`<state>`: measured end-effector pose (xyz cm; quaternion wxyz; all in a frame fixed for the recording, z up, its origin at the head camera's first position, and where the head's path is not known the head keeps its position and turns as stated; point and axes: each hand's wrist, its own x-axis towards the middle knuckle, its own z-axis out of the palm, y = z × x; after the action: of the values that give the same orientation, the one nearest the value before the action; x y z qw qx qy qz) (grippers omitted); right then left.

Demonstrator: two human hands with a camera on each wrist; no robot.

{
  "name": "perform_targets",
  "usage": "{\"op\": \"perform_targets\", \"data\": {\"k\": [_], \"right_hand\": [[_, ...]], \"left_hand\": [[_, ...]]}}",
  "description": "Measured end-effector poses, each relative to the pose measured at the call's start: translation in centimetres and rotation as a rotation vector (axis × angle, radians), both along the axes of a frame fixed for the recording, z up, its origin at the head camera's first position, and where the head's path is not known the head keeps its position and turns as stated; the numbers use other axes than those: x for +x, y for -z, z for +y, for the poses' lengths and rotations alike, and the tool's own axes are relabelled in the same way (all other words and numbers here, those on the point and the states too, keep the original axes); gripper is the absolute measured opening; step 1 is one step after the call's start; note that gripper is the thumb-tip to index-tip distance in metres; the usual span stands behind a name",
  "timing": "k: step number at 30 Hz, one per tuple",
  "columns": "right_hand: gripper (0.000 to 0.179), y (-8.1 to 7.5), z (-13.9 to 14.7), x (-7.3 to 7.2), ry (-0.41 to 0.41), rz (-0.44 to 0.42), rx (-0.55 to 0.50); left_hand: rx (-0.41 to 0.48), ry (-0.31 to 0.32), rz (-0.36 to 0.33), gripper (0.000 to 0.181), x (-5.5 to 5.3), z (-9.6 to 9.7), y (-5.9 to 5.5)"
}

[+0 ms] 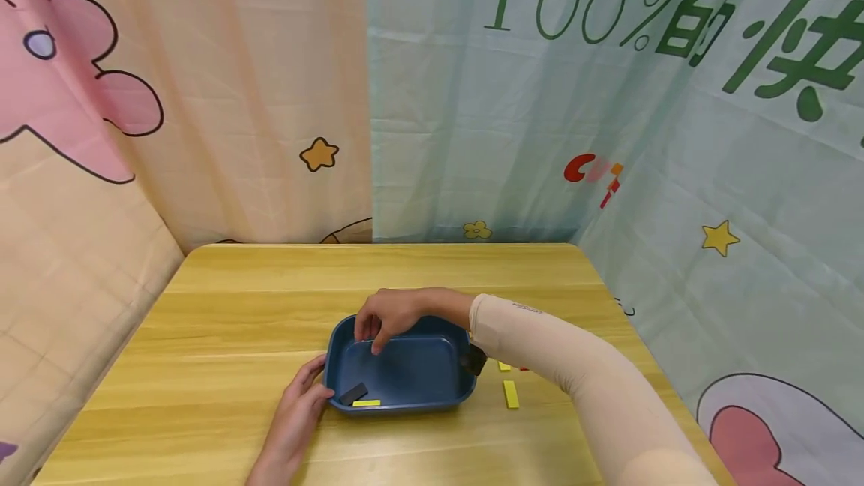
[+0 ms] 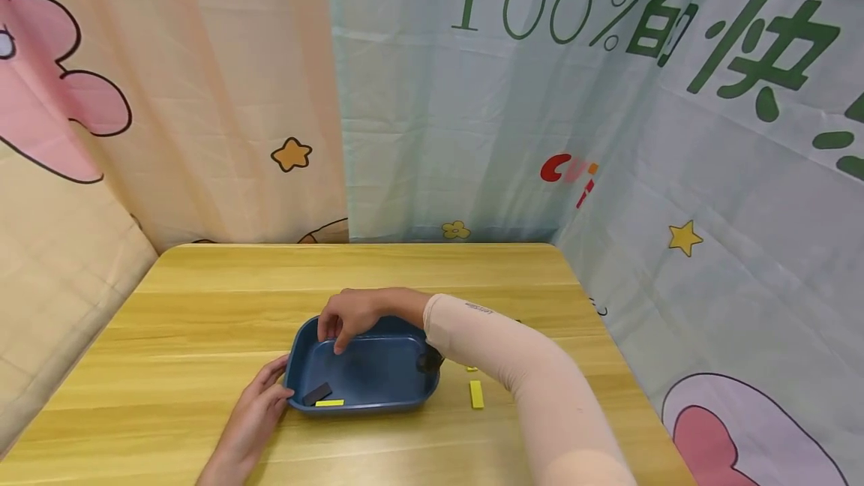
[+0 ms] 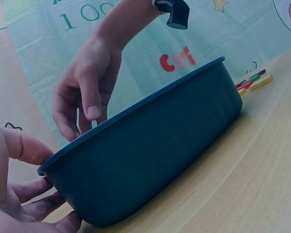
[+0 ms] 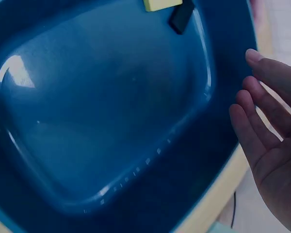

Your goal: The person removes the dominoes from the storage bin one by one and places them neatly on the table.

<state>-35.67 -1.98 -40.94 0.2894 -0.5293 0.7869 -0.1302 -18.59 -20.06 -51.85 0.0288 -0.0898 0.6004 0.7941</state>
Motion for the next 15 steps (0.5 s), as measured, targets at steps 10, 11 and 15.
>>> {"op": "perform_targets", "data": {"k": [10,11,15], "right_hand": [[0.033,3.4,-2.5,0.5,-0.102,-0.045,0.077],[0.034,3.7,-2.7,0.6,-0.107,-0.038,0.087],[0.034,4.7,-3.3,0.8,-0.129,-0.002,0.138]], "left_hand": [[0.011,-0.019,0.007,0.06,0.1,0.2,-0.3],[0.011,-0.022,0.007,0.06,0.1,0.2,-0.3],[0.001,-0.012,-0.008,0.06,0.1,0.1,-0.3]]}}
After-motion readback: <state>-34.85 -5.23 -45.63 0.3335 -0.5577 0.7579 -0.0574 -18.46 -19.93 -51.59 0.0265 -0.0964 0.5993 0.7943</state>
